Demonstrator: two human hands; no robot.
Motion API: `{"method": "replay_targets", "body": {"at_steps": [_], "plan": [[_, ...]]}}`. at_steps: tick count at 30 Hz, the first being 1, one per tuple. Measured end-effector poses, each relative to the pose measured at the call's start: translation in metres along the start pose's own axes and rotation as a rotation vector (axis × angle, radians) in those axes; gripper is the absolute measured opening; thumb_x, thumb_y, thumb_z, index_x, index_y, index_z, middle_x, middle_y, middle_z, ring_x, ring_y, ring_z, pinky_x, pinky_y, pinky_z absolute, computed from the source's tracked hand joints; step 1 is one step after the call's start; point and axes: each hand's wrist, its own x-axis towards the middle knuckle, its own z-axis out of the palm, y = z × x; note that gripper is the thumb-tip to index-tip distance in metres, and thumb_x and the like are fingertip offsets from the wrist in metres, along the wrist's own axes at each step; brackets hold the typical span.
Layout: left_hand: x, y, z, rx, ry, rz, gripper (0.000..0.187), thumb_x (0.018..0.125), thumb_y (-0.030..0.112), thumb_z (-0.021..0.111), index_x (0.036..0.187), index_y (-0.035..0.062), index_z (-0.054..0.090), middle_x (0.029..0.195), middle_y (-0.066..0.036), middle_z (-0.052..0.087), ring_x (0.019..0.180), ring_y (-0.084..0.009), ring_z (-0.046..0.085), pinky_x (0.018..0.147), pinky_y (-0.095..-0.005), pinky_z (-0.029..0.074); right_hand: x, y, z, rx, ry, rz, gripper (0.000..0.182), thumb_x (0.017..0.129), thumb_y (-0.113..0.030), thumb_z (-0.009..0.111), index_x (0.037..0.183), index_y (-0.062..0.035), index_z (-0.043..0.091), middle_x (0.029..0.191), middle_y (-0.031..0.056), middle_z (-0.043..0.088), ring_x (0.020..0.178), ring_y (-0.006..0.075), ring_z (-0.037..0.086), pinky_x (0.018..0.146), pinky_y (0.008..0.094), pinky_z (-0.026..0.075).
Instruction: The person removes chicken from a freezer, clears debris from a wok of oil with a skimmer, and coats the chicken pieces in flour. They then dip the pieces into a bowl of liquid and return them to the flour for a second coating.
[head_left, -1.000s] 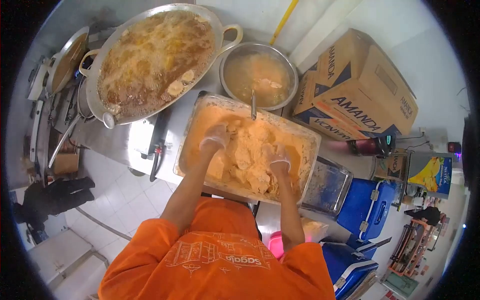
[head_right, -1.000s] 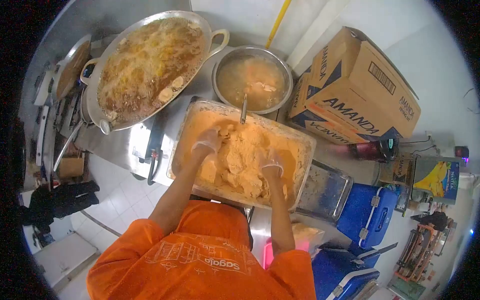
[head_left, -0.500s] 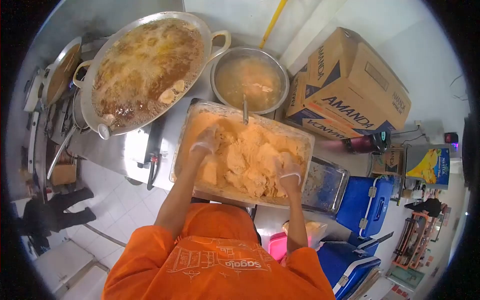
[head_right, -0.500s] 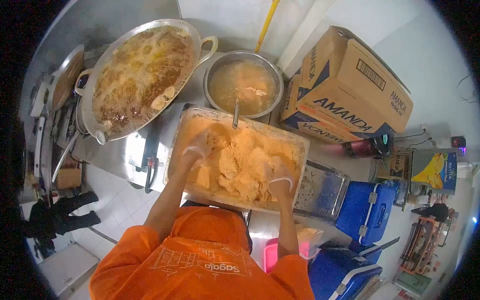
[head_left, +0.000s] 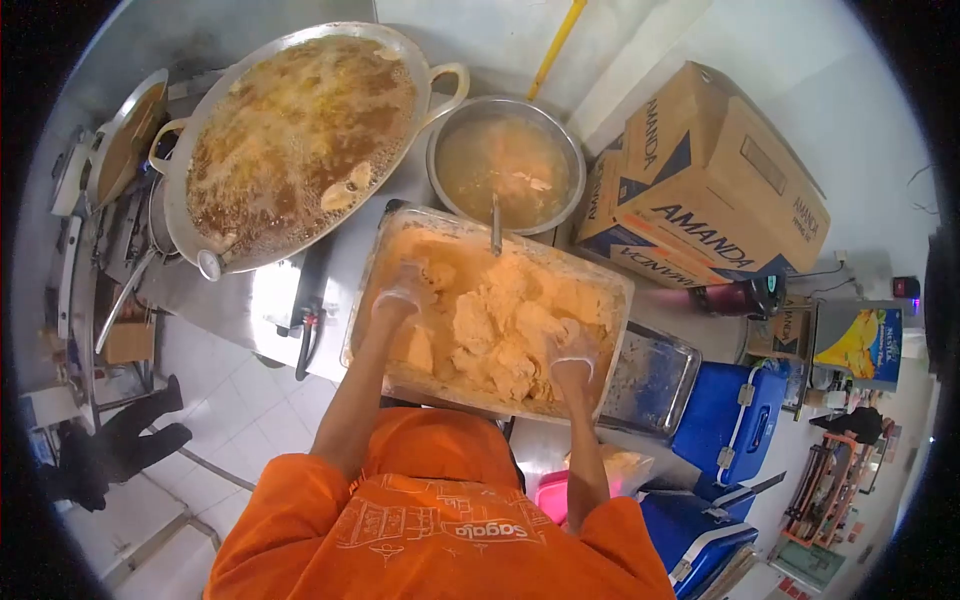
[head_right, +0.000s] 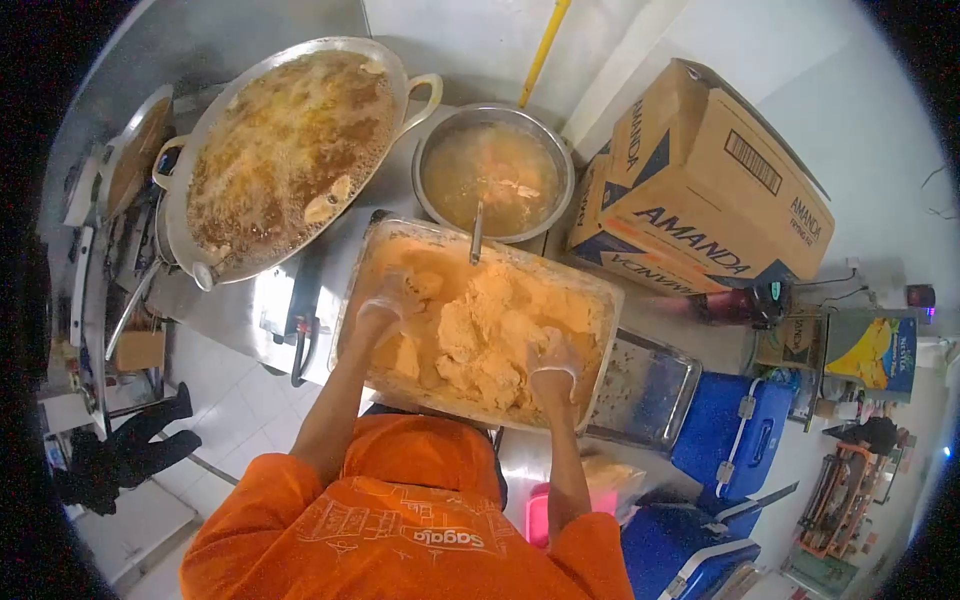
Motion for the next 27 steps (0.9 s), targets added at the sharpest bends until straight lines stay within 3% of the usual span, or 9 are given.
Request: {"method": "replay_targets", "body": {"at_steps": [3, 5, 9, 11, 14, 20, 22, 24, 27], "plan": [[0.010, 0.022, -0.080, 0.093, -0.109, 0.102, 0.063, 0.086, 0.038, 0.066, 0.132, -0.0009, 0.047, 0.127, -0.025, 0.053, 0.125, -0.0369, 0.047, 0.097, -0.0468, 0.044, 0.015, -0.028, -0.028, -0.004, -0.045, 0.069, 0.035, 0.084, -0.028, 0.067, 0.110, -0.0042, 0.063, 0.099, 0.0211, 0.066, 0.092, 0.0400, 0.062, 0.081, 0.0462, 0.048], [0.042, 0.069, -0.154, -0.197, -0.570, -0.474, 0.061, 0.089, 0.029, 0.063, 0.138, -0.0013, 0.043, 0.130, -0.026, 0.052, 0.126, -0.0352, 0.049, 0.094, -0.0450, 0.048, 0.033, -0.051, -0.049, 0.010, -0.050, 0.117, 0.032, 0.084, -0.025, 0.066, 0.107, -0.0039, 0.063, 0.089, 0.0202, 0.067, 0.085, 0.0399, 0.063, 0.076, 0.0473, 0.049], [0.004, 0.042, -0.084, 0.011, -0.534, -0.335, 0.056, 0.086, 0.024, 0.061, 0.134, -0.0031, 0.047, 0.128, -0.028, 0.054, 0.118, -0.0374, 0.054, 0.092, -0.0426, 0.049, 0.095, -0.085, -0.075, 0.324, -0.046, 0.214, 0.030, 0.086, -0.029, 0.061, 0.099, -0.0016, 0.063, 0.079, 0.0213, 0.065, 0.075, 0.0384, 0.064, 0.067, 0.0440, 0.047], [-0.004, 0.032, -0.059, 0.149, -0.513, -0.235, 0.053, 0.085, 0.021, 0.060, 0.131, -0.0042, 0.050, 0.127, -0.029, 0.055, 0.113, -0.0389, 0.057, 0.090, -0.0410, 0.049, 0.146, -0.082, -0.045, 0.330, 0.159, 0.003, 0.033, 0.088, -0.033, 0.058, 0.096, -0.0009, 0.064, 0.079, 0.0221, 0.064, 0.075, 0.0392, 0.064, 0.068, 0.0433, 0.048], [0.028, 0.070, -0.098, 0.048, -0.429, -0.363, 0.056, 0.081, 0.021, 0.064, 0.130, -0.0029, 0.051, 0.124, -0.027, 0.057, 0.110, -0.0380, 0.058, 0.091, -0.0393, 0.048, 0.217, -0.116, -0.016, 0.280, 0.061, 0.022, 0.037, 0.088, -0.035, 0.058, 0.097, 0.0001, 0.064, 0.084, 0.0240, 0.065, 0.082, 0.0413, 0.064, 0.074, 0.0457, 0.049], [0.022, 0.035, -0.051, -0.044, -0.409, -0.307, 0.061, 0.080, 0.027, 0.067, 0.131, 0.0005, 0.048, 0.115, -0.025, 0.061, 0.109, -0.0382, 0.057, 0.093, -0.0418, 0.047, 0.306, -0.126, 0.074, 0.281, 0.051, 0.004, 0.034, 0.089, -0.034, 0.058, 0.095, -0.0018, 0.065, 0.091, 0.0233, 0.065, 0.087, 0.0411, 0.063, 0.078, 0.0447, 0.048], [0.030, 0.051, -0.082, -0.079, -0.417, -0.315, 0.061, 0.080, 0.029, 0.068, 0.129, 0.0008, 0.048, 0.113, -0.024, 0.062, 0.110, -0.0377, 0.057, 0.093, -0.0422, 0.046, 0.302, -0.122, 0.084, 0.316, 0.066, -0.012, 0.033, 0.089, -0.033, 0.058, 0.096, -0.0022, 0.066, 0.093, 0.0243, 0.065, 0.088, 0.0413, 0.063, 0.079, 0.0447, 0.049], [0.029, 0.055, -0.092, -0.120, -0.424, -0.345, 0.060, 0.079, 0.032, 0.068, 0.128, 0.0011, 0.049, 0.112, -0.024, 0.062, 0.110, -0.0372, 0.057, 0.093, -0.0426, 0.046, 0.261, -0.125, 0.051, 0.444, 0.420, -0.142, 0.028, 0.089, -0.030, 0.057, 0.088, -0.0029, 0.064, 0.084, 0.0213, 0.065, 0.078, 0.0410, 0.062, 0.071, 0.0436, 0.048], [0.024, 0.048, -0.089, -0.226, -0.529, -0.451, 0.051, 0.083, 0.045, 0.064, 0.103, -0.0019, 0.063, 0.111, -0.029, 0.062, 0.107, -0.0443, 0.058, 0.089, -0.0476, 0.047, 0.161, -0.120, 0.005, 0.536, 0.356, 0.063, 0.024, 0.092, -0.021, 0.058, 0.098, -0.0005, 0.069, 0.089, 0.0187, 0.068, 0.086, 0.0327, 0.066, 0.081, 0.0407, 0.050]]}}
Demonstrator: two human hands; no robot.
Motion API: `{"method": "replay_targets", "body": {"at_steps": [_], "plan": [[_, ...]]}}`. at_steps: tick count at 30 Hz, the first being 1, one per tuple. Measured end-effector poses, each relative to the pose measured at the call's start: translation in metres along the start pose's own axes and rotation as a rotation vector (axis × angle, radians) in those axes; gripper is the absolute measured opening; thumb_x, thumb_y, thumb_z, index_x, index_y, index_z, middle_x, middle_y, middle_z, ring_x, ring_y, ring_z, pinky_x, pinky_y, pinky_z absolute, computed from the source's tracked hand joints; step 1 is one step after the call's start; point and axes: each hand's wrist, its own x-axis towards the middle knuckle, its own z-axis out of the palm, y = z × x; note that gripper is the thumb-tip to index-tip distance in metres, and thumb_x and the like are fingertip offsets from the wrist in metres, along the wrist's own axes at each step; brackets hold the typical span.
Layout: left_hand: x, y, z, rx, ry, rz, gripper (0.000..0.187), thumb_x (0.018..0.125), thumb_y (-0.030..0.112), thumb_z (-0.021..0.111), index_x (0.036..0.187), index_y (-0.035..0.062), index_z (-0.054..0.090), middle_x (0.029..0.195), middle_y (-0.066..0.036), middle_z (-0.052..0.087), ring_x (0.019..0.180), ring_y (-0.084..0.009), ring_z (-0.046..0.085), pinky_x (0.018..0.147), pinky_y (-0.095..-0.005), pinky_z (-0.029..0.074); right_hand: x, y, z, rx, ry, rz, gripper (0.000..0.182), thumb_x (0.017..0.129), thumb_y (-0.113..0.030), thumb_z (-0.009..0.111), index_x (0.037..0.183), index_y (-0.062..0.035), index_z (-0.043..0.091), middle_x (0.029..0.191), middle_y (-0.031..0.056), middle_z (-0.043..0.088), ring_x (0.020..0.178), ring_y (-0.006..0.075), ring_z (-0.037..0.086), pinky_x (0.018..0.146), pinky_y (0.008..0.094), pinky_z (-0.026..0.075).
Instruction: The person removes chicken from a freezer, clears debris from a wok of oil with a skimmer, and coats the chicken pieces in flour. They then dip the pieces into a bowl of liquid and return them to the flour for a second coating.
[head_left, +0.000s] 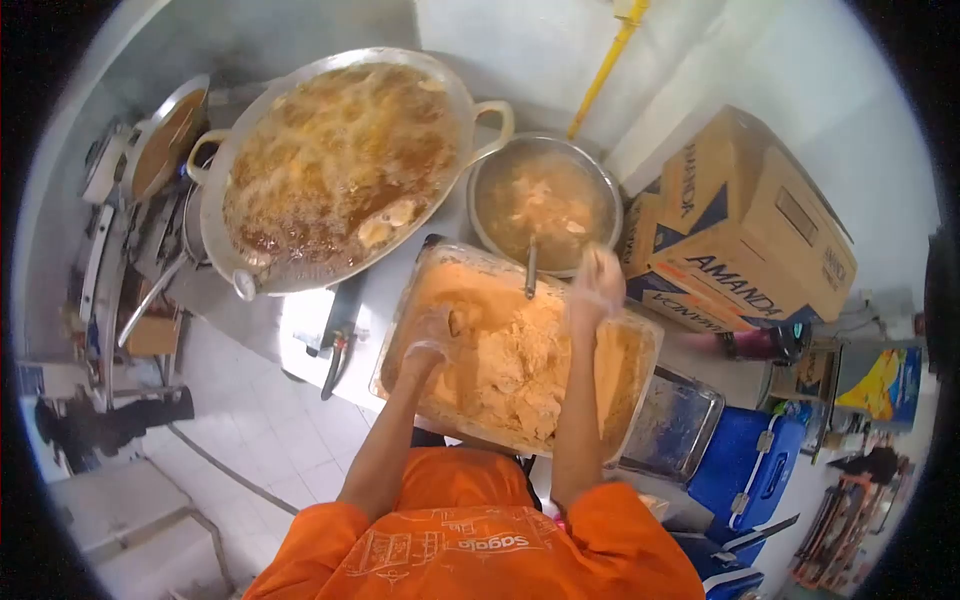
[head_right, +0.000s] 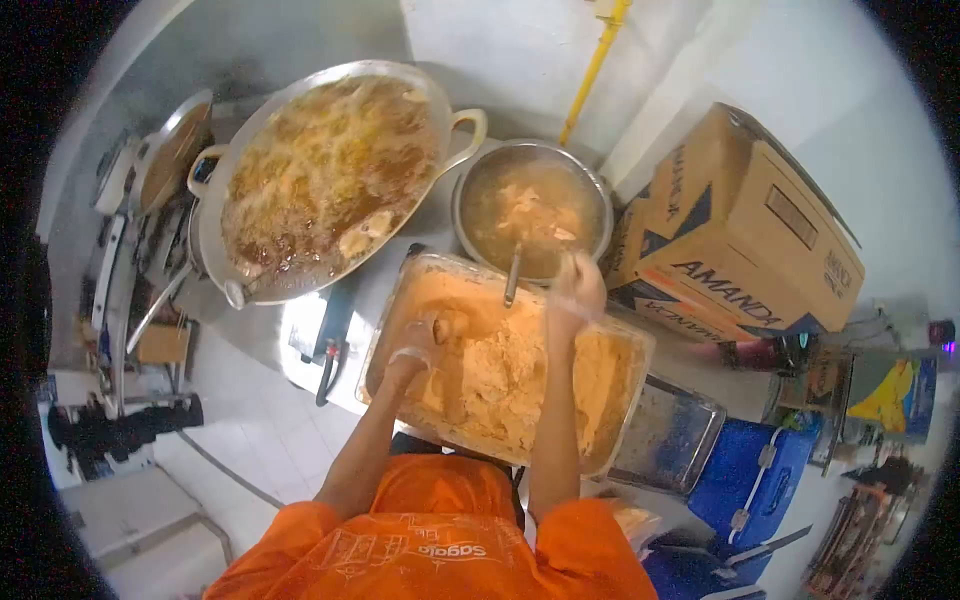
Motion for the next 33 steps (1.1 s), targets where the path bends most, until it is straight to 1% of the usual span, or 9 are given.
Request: {"method": "replay_targets", "body": {"at_steps": [2, 6, 9, 15, 17, 20, 23, 27, 33], "plan": [[0.002, -0.012, 0.011, 0.031, 0.225, 0.172, 0.051, 0.083, 0.040, 0.069, 0.112, -0.0015, 0.060, 0.102, -0.023, 0.067, 0.098, -0.0366, 0.065, 0.081, -0.0433, 0.053, -0.069, 0.006, -0.023, -0.094, -0.162, 0.190, 0.022, 0.090, -0.019, 0.061, 0.098, -0.0008, 0.070, 0.099, 0.0176, 0.069, 0.094, 0.0321, 0.065, 0.084, 0.0412, 0.050], [-0.019, 0.003, -0.010, -0.317, 0.110, 0.058, 0.048, 0.084, 0.034, 0.071, 0.114, -0.0003, 0.059, 0.098, -0.019, 0.068, 0.094, -0.0317, 0.066, 0.076, -0.0402, 0.055, -0.156, 0.008, -0.011, -0.502, -0.659, -0.658, 0.051, 0.079, -0.029, 0.071, 0.123, -0.0067, 0.057, 0.125, 0.0214, 0.056, 0.109, 0.0359, 0.058, 0.094, 0.0426, 0.047], [-0.038, 0.034, -0.036, -0.724, 0.021, -0.063, 0.045, 0.084, 0.030, 0.072, 0.115, 0.0005, 0.058, 0.095, -0.015, 0.069, 0.091, -0.0279, 0.067, 0.073, -0.0379, 0.056, -0.155, 0.024, 0.001, -0.778, -1.149, -0.510, 0.039, 0.085, -0.025, 0.061, 0.117, -0.0029, 0.060, 0.129, 0.0294, 0.054, 0.112, 0.0401, 0.057, 0.095, 0.0448, 0.048], [-0.039, 0.006, -0.002, -1.159, -0.078, -0.239, 0.036, 0.092, 0.027, 0.064, 0.116, 0.0019, 0.054, 0.104, -0.011, 0.066, 0.099, -0.0201, 0.063, 0.089, -0.0306, 0.051, -0.154, 0.087, -0.009, -0.672, -0.904, -0.006, 0.049, 0.083, -0.020, 0.065, 0.126, -0.0017, 0.051, 0.122, 0.0276, 0.055, 0.109, 0.0394, 0.057, 0.094, 0.0444, 0.046], [-0.024, -0.048, 0.066, -1.890, 0.026, -0.012, 0.031, 0.095, 0.028, 0.060, 0.112, 0.0019, 0.057, 0.110, -0.012, 0.064, 0.106, -0.0185, 0.060, 0.092, -0.0300, 0.049, -0.141, 0.068, -0.036, -0.409, -0.825, 0.060, 0.048, 0.081, -0.016, 0.067, 0.124, -0.0003, 0.053, 0.120, 0.0269, 0.057, 0.110, 0.0386, 0.057, 0.095, 0.0422, 0.046], [-0.056, 0.016, 0.014, -0.649, 0.173, 0.031, 0.032, 0.101, 0.030, 0.047, 0.117, 0.0040, 0.057, 0.117, -0.013, 0.064, 0.112, -0.0215, 0.058, 0.091, -0.0318, 0.049, -0.144, 0.067, -0.044, 0.107, -0.740, 0.174, 0.054, 0.079, -0.016, 0.071, 0.126, 0.0008, 0.051, 0.119, 0.0241, 0.058, 0.114, 0.0358, 0.057, 0.097, 0.0383, 0.045], [-0.066, 0.047, -0.003, -0.627, -0.180, -0.139, 0.047, 0.103, 0.036, 0.043, 0.136, 0.0032, 0.051, 0.128, -0.013, 0.057, 0.121, -0.0258, 0.050, 0.097, -0.0420, 0.047, -0.158, 0.053, -0.035, 0.243, -0.798, 0.036, 0.063, 0.079, -0.021, 0.073, 0.132, -0.0003, 0.046, 0.123, 0.0207, 0.057, 0.117, 0.0315, 0.055, 0.099, 0.0361, 0.043], [-0.073, 0.035, 0.024, -0.987, 0.009, 0.063, 0.058, 0.098, 0.046, 0.048, 0.134, 0.0006, 0.051, 0.127, -0.020, 0.058, 0.115, -0.0326, 0.056, 0.096, -0.0431, 0.046, -0.187, 0.086, -0.022, -0.048, -0.772, 0.012, 0.063, 0.076, -0.023, 0.077, 0.128, 0.0002, 0.051, 0.120, 0.0195, 0.059, 0.113, 0.0308, 0.057, 0.095, 0.0361, 0.045], [-0.063, 0.047, -0.042, -0.234, 0.211, -0.250, 0.056, 0.092, 0.038, 0.055, 0.135, 0.0026, 0.049, 0.119, -0.022, 0.064, 0.112, -0.0352, 0.061, 0.091, -0.0414, 0.049, -0.134, 0.055, -0.053, -0.198, -0.601, 0.151, 0.043, 0.071, -0.010, 0.078, 0.111, -0.0018, 0.064, 0.102, 0.0150, 0.066, 0.094, 0.0276, 0.062, 0.082, 0.0357, 0.049]]}}
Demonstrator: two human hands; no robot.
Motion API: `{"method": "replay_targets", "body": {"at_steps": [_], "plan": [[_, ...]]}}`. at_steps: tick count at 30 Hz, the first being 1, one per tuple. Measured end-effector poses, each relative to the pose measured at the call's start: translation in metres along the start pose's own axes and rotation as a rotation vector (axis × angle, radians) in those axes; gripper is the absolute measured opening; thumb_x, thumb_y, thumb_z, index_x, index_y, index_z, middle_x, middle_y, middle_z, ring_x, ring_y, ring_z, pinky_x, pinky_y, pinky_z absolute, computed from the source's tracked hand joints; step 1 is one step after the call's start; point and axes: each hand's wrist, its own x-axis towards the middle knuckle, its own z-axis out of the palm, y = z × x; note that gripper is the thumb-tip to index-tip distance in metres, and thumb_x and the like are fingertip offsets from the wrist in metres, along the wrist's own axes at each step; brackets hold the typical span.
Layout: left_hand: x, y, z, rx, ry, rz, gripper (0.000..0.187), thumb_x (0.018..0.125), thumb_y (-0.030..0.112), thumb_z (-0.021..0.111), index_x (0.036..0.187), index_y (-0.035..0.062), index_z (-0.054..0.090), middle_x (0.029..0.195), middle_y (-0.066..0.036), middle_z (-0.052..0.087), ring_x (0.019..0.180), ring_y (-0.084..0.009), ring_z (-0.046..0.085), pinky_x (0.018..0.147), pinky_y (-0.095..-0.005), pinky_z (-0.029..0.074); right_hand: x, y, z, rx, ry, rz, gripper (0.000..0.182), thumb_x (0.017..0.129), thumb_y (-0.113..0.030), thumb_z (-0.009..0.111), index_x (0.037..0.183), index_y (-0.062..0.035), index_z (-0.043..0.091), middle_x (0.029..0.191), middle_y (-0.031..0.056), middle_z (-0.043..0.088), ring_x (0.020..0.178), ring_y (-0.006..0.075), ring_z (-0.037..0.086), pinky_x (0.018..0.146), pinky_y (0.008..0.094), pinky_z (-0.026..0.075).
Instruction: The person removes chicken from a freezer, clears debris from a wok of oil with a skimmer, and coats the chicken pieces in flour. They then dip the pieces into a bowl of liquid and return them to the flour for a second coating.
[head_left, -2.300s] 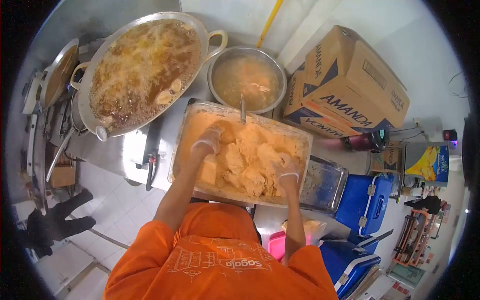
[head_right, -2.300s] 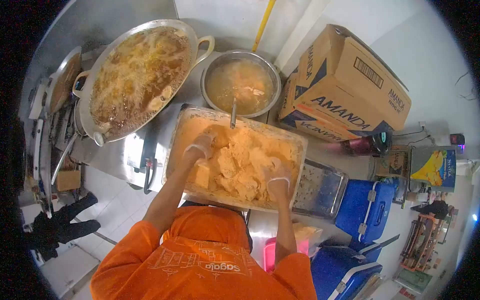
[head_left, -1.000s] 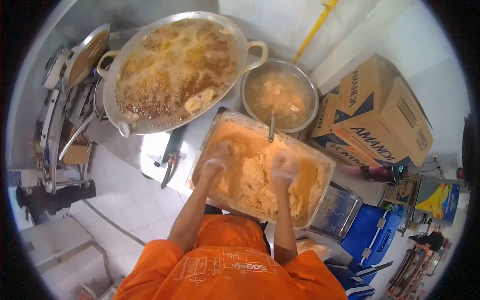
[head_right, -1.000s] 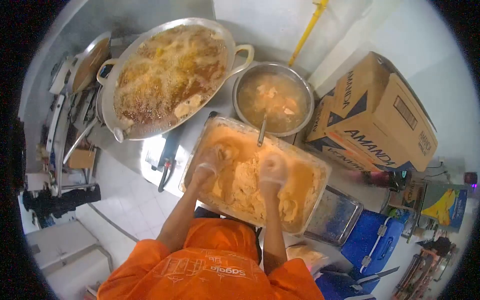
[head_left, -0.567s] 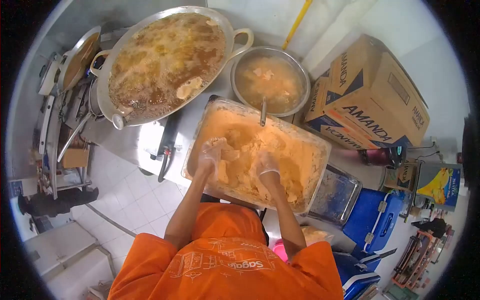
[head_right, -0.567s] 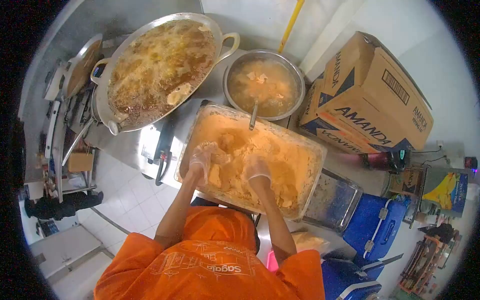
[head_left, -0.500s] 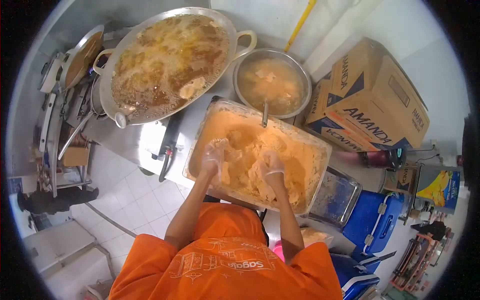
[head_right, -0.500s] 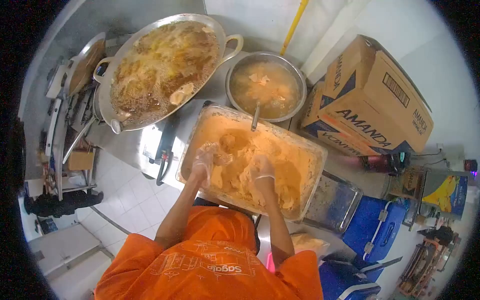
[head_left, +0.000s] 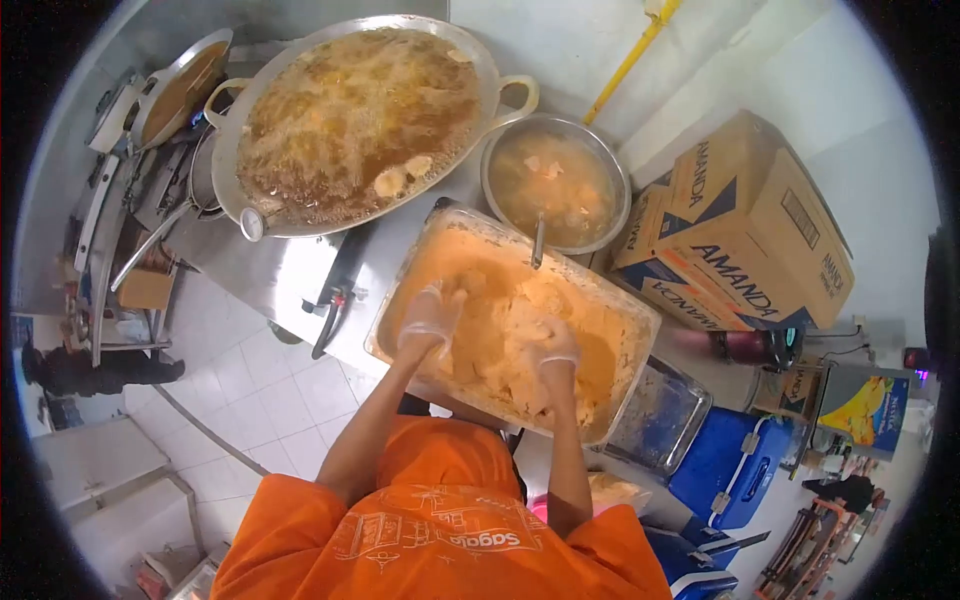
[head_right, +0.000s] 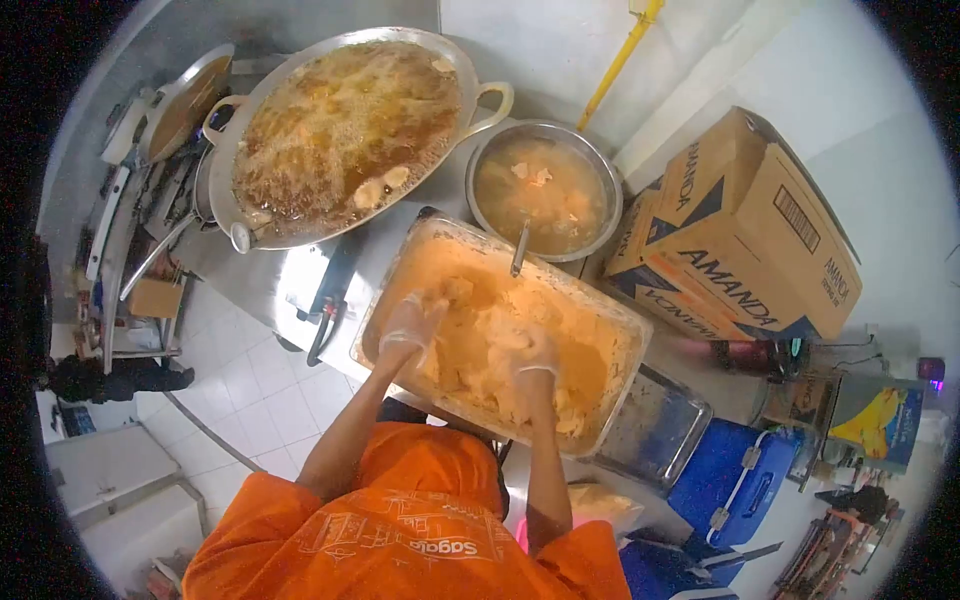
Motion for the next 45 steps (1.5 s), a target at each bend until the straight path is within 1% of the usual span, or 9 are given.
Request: {"method": "replay_targets", "body": {"at_steps": [2, 8, 14, 21, 25, 28, 35, 41, 45], "plan": [[0.016, -0.020, 0.012, 0.366, -0.226, 0.409, 0.057, 0.089, 0.025, 0.056, 0.135, -0.0053, 0.044, 0.108, -0.025, 0.066, 0.103, -0.0349, 0.065, 0.087, -0.0411, 0.051, 0.012, -0.051, -0.035, 0.142, 0.092, 0.149, 0.044, 0.070, -0.002, 0.076, 0.112, -0.0028, 0.064, 0.101, 0.0097, 0.067, 0.091, 0.0222, 0.062, 0.079, 0.0334, 0.050], [-0.001, -0.005, 0.046, 0.663, -0.254, 0.602, 0.051, 0.082, 0.010, 0.054, 0.128, -0.0107, 0.047, 0.110, -0.027, 0.064, 0.101, -0.0346, 0.065, 0.084, -0.0404, 0.053, 0.128, -0.119, -0.076, 0.521, 0.261, 0.028, 0.044, 0.073, 0.001, 0.069, 0.117, -0.0017, 0.062, 0.101, 0.0123, 0.069, 0.096, 0.0250, 0.066, 0.084, 0.0324, 0.051], [0.010, -0.093, 0.095, 0.729, -0.165, 0.651, 0.037, 0.082, 0.013, 0.054, 0.115, -0.0035, 0.061, 0.107, -0.021, 0.067, 0.096, -0.0336, 0.068, 0.082, -0.0406, 0.053, 0.254, -0.021, -0.035, 0.170, 0.534, -0.279, 0.030, 0.084, -0.010, 0.065, 0.113, -0.0014, 0.064, 0.105, 0.0147, 0.068, 0.089, 0.0210, 0.065, 0.079, 0.0309, 0.051], [-0.018, -0.065, 0.022, 0.637, -0.349, 0.407, 0.021, 0.083, 0.017, 0.059, 0.100, 0.0055, 0.066, 0.099, -0.019, 0.069, 0.098, -0.0352, 0.067, 0.084, -0.0433, 0.053, 0.091, -0.029, 0.006, 0.245, 0.561, -0.211, 0.021, 0.089, -0.018, 0.064, 0.098, 0.0001, 0.068, 0.092, 0.0165, 0.069, 0.088, 0.0299, 0.067, 0.081, 0.0378, 0.050], [-0.031, -0.061, 0.015, 0.470, -0.199, 0.370, 0.022, 0.086, 0.020, 0.057, 0.101, 0.0064, 0.064, 0.100, -0.018, 0.068, 0.095, -0.0342, 0.067, 0.081, -0.0437, 0.054, 0.056, -0.025, 0.058, -0.110, -0.067, -0.649, 0.040, 0.084, -0.023, 0.067, 0.118, -0.0020, 0.060, 0.111, 0.0207, 0.065, 0.102, 0.0338, 0.063, 0.091, 0.0440, 0.049], [-0.031, -0.056, 0.020, 0.409, -0.121, 0.302, 0.023, 0.086, 0.022, 0.056, 0.102, 0.0074, 0.063, 0.102, -0.018, 0.068, 0.093, -0.0352, 0.067, 0.081, -0.0441, 0.054, 0.057, -0.049, 0.085, -0.541, -0.553, -0.397, 0.051, 0.084, -0.023, 0.066, 0.129, -0.0019, 0.054, 0.122, 0.0227, 0.060, 0.111, 0.0372, 0.059, 0.100, 0.0469, 0.042], [-0.039, -0.067, 0.019, 0.203, 0.013, 0.197, 0.032, 0.086, 0.023, 0.058, 0.112, 0.0036, 0.060, 0.108, -0.021, 0.065, 0.101, -0.0380, 0.064, 0.086, -0.0459, 0.053, 0.047, 0.028, 0.089, -0.655, -0.328, -0.644, 0.056, 0.085, -0.026, 0.065, 0.132, -0.0004, 0.048, 0.117, 0.0270, 0.060, 0.107, 0.0416, 0.058, 0.092, 0.0461, 0.047], [-0.035, -0.055, 0.015, 0.328, -0.005, 0.242, 0.037, 0.089, 0.025, 0.055, 0.117, 0.0006, 0.058, 0.120, -0.023, 0.060, 0.110, -0.0377, 0.060, 0.092, -0.0453, 0.049, 0.087, -0.060, 0.105, -0.222, -0.092, -0.699, 0.037, 0.085, -0.020, 0.064, 0.116, -0.0008, 0.062, 0.109, 0.0281, 0.061, 0.108, 0.0406, 0.058, 0.089, 0.0465, 0.049], [-0.036, -0.054, 0.012, 0.312, 0.006, 0.143, 0.038, 0.089, 0.025, 0.056, 0.117, 0.0002, 0.059, 0.117, -0.024, 0.061, 0.109, -0.0385, 0.059, 0.093, -0.0455, 0.048, 0.105, -0.057, 0.133, -0.515, -0.556, -0.691, 0.046, 0.082, -0.013, 0.063, 0.127, -0.0051, 0.054, 0.107, 0.0284, 0.062, 0.108, 0.0412, 0.058, 0.091, 0.0474, 0.048]]}}
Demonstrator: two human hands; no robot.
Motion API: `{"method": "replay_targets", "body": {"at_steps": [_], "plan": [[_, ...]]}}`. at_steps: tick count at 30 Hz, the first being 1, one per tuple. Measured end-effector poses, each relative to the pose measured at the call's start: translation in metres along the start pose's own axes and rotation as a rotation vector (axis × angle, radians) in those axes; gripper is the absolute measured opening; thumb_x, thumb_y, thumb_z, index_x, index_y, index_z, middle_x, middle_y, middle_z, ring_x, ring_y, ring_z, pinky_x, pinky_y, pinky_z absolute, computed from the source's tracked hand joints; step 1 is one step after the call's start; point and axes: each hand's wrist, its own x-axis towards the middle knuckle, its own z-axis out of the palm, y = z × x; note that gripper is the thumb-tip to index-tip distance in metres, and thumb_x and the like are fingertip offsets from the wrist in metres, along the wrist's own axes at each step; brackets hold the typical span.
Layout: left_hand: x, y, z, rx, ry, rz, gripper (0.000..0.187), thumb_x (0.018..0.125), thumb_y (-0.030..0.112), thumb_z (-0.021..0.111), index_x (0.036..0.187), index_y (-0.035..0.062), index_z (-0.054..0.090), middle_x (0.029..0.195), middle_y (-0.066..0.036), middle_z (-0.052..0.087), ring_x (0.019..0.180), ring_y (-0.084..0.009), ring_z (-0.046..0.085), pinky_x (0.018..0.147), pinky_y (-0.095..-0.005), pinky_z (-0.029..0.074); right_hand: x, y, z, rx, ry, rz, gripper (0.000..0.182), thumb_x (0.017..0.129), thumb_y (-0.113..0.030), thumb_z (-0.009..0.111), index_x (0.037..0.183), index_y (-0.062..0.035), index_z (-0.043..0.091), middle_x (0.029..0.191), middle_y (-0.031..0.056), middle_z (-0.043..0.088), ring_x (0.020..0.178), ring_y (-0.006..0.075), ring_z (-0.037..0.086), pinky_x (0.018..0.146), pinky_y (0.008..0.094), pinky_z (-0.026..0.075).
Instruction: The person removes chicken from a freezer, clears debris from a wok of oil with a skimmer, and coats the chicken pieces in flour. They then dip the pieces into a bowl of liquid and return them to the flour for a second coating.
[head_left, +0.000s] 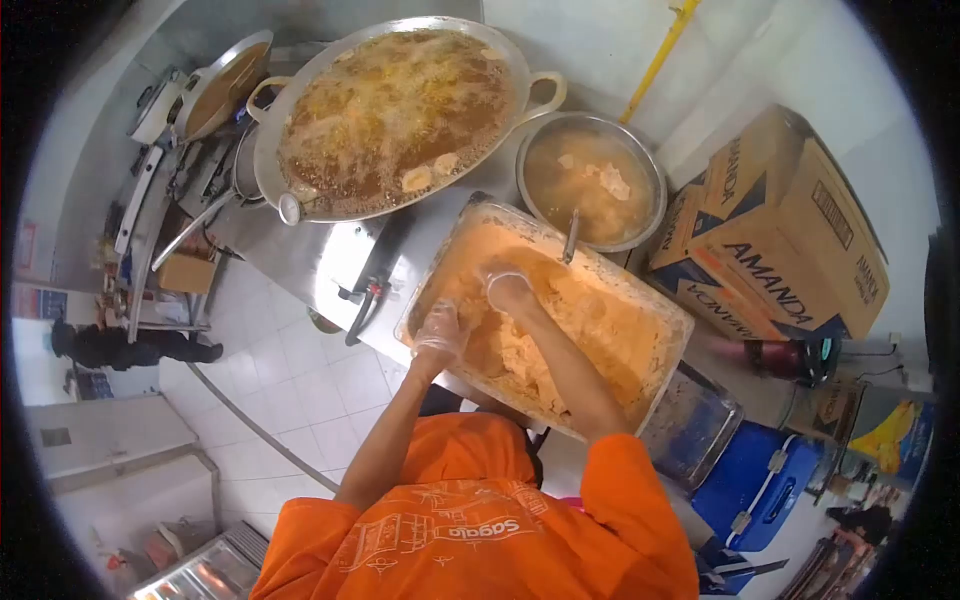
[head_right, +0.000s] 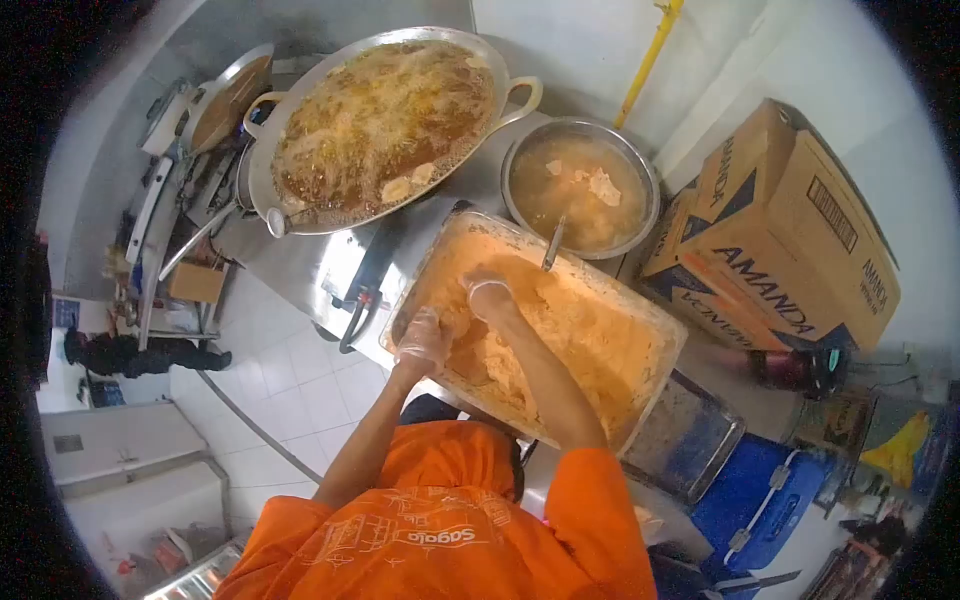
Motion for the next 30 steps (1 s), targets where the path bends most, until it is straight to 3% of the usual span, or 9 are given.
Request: {"method": "replay_targets", "body": {"at_steps": [3, 5, 7, 8, 11, 15, 19, 23, 30], "plan": [[0.021, -0.006, 0.006, -0.162, 0.247, 0.064, 0.038, 0.087, 0.023, 0.060, 0.116, -0.0006, 0.061, 0.114, -0.025, 0.063, 0.106, -0.0391, 0.061, 0.092, -0.0451, 0.049, -0.044, 0.000, -0.022, 0.126, 0.195, -0.056, 0.050, 0.087, -0.013, 0.057, 0.136, -0.0076, 0.048, 0.107, 0.0275, 0.063, 0.105, 0.0410, 0.059, 0.090, 0.0485, 0.048], [0.014, 0.011, -0.009, -0.443, 0.097, -0.098, 0.039, 0.085, 0.025, 0.063, 0.115, -0.0009, 0.063, 0.112, -0.026, 0.063, 0.104, -0.0399, 0.062, 0.092, -0.0445, 0.049, -0.079, -0.025, -0.056, 0.164, 0.296, -0.034, 0.047, 0.091, -0.016, 0.052, 0.138, -0.0078, 0.047, 0.107, 0.0263, 0.063, 0.102, 0.0411, 0.060, 0.089, 0.0492, 0.047], [0.000, 0.048, -0.027, -0.525, -0.007, -0.161, 0.040, 0.086, 0.027, 0.064, 0.115, -0.0006, 0.062, 0.112, -0.025, 0.064, 0.103, -0.0387, 0.063, 0.090, -0.0437, 0.049, -0.102, -0.047, -0.081, 0.340, -0.010, 0.039, 0.067, 0.080, -0.009, 0.062, 0.143, -0.0149, 0.041, 0.121, 0.0235, 0.059, 0.110, 0.0416, 0.057, 0.095, 0.0467, 0.047], [-0.003, 0.066, -0.039, -0.588, -0.102, -0.199, 0.042, 0.086, 0.029, 0.065, 0.115, -0.0004, 0.062, 0.111, -0.025, 0.065, 0.101, -0.0375, 0.064, 0.089, -0.0428, 0.050, -0.109, -0.031, -0.046, 0.329, 0.171, -0.080, 0.068, 0.079, -0.011, 0.063, 0.143, -0.0155, 0.040, 0.121, 0.0207, 0.060, 0.108, 0.0421, 0.057, 0.094, 0.0454, 0.047], [-0.026, 0.090, -0.065, -0.498, -0.219, -0.150, 0.044, 0.087, 0.032, 0.064, 0.117, 0.0006, 0.061, 0.107, -0.022, 0.067, 0.099, -0.0350, 0.066, 0.085, -0.0420, 0.051, -0.141, -0.024, -0.035, 0.325, 0.247, 0.081, 0.060, 0.078, -0.010, 0.065, 0.135, -0.0128, 0.049, 0.115, 0.0203, 0.063, 0.108, 0.0395, 0.058, 0.093, 0.0443, 0.048], [-0.031, 0.065, -0.034, -0.615, 0.028, -0.086, 0.048, 0.089, 0.036, 0.062, 0.121, 0.0009, 0.056, 0.108, -0.022, 0.066, 0.100, -0.0377, 0.064, 0.087, -0.0429, 0.051, -0.182, -0.023, -0.063, 0.510, 0.265, 0.262, 0.047, 0.081, -0.013, 0.063, 0.127, -0.0082, 0.055, 0.111, 0.0217, 0.063, 0.104, 0.0392, 0.059, 0.090, 0.0463, 0.048], [-0.023, 0.046, 0.010, -0.147, 0.107, 0.186, 0.031, 0.093, 0.035, 0.054, 0.109, 0.0086, 0.058, 0.092, -0.019, 0.067, 0.088, -0.0359, 0.066, 0.077, -0.0480, 0.052, -0.203, -0.017, -0.126, 0.529, 0.392, 0.452, 0.032, 0.078, -0.014, 0.067, 0.109, -0.0070, 0.064, 0.104, 0.0189, 0.066, 0.099, 0.0378, 0.061, 0.088, 0.0439, 0.049], [-0.027, 0.060, -0.005, -0.138, -0.114, -0.048, 0.035, 0.094, 0.042, 0.054, 0.106, 0.0104, 0.061, 0.102, -0.014, 0.068, 0.094, -0.0339, 0.066, 0.078, -0.0441, 0.052, -0.184, -0.011, -0.194, 0.326, 0.542, 0.528, 0.033, 0.074, -0.007, 0.073, 0.106, -0.0054, 0.066, 0.090, 0.0154, 0.068, 0.082, 0.0264, 0.066, 0.076, 0.0355, 0.052], [-0.028, 0.061, -0.006, -0.105, -0.072, 0.023, 0.037, 0.093, 0.045, 0.050, 0.112, 0.0142, 0.058, 0.108, -0.015, 0.066, 0.094, -0.0339, 0.065, 0.077, -0.0471, 0.053, -0.042, 0.061, -0.225, 0.255, 0.701, 0.285, 0.031, 0.077, -0.017, 0.065, 0.106, -0.0078, 0.066, 0.103, 0.0207, 0.065, 0.097, 0.0375, 0.062, 0.084, 0.0444, 0.049]]}}
